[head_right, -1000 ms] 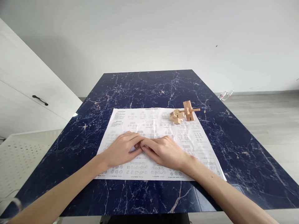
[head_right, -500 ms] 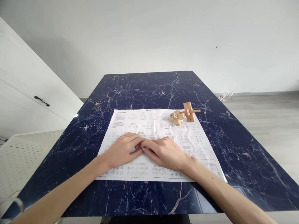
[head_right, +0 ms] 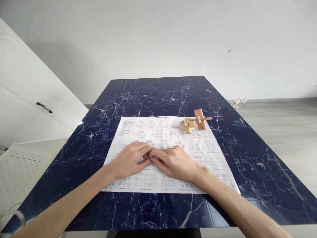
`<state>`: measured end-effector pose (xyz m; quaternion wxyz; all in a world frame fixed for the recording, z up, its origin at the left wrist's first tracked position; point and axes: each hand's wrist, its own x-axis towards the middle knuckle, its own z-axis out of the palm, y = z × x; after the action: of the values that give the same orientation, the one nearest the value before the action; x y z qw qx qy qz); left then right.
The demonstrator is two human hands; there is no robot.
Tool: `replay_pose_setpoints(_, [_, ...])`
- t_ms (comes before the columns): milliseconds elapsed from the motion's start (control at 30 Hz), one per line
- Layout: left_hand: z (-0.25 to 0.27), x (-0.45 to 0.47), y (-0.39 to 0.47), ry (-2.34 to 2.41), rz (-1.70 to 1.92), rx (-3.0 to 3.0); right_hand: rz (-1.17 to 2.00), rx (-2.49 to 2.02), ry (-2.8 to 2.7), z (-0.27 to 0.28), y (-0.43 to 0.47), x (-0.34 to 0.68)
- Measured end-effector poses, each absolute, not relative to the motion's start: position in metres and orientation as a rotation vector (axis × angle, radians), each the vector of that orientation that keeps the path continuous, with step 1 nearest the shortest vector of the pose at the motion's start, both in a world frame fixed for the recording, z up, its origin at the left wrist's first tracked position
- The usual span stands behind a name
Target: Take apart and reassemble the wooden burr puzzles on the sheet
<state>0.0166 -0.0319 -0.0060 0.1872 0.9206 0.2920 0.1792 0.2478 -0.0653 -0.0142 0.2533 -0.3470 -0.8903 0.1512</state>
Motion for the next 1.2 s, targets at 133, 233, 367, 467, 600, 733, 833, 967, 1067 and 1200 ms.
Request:
replay_pose_setpoints(133, [-0.0051,0.0168,-0.0326,0.826,0.496,2.586,0.404,-0.944,-2.428,-0.0144,-0.0654,0.2481])
replay_pose_setpoints(233, [-0.0043,0.017,-0.0331,0.829,0.5,2.583,0.42,-0.946,-2.428,-0.0144,-0.0652,0.2481])
replay_pose_setpoints(367, [-0.0041,0.0173,-0.0332,0.83,0.505,2.587,0.421,-0.944,-2.427,-0.014,-0.0651,0.2479])
replay_pose_setpoints(467, [-0.0043,0.0175,-0.033,0.83,0.504,2.59,0.422,-0.944,-2.427,-0.0139,-0.0652,0.248])
replay_pose_setpoints(600, [-0.0042,0.0174,-0.0328,0.831,0.508,2.591,0.421,-0.947,-2.427,-0.0149,-0.0653,0.248])
replay_pose_setpoints(733, [-0.0048,0.017,-0.0325,0.825,0.511,2.596,0.419,-0.956,-2.426,-0.0157,-0.0651,0.248])
replay_pose_setpoints(833, [-0.0056,0.0168,-0.0322,0.818,0.514,2.594,0.403,-0.951,-2.428,-0.0158,-0.0652,0.2478])
replay_pose_setpoints(967, [-0.0061,0.0171,-0.032,0.818,0.512,2.594,0.362,-0.949,-2.422,-0.0159,-0.0647,0.2487])
replay_pose_setpoints(1067, [-0.0055,0.0174,-0.0322,0.835,0.492,2.605,0.317,-1.006,-2.368,-0.0152,-0.0623,0.2515])
replay_pose_setpoints(1200, [-0.0047,0.0168,-0.0326,0.849,0.474,2.608,0.288,-1.18,-2.108,-0.0124,-0.0563,0.2568])
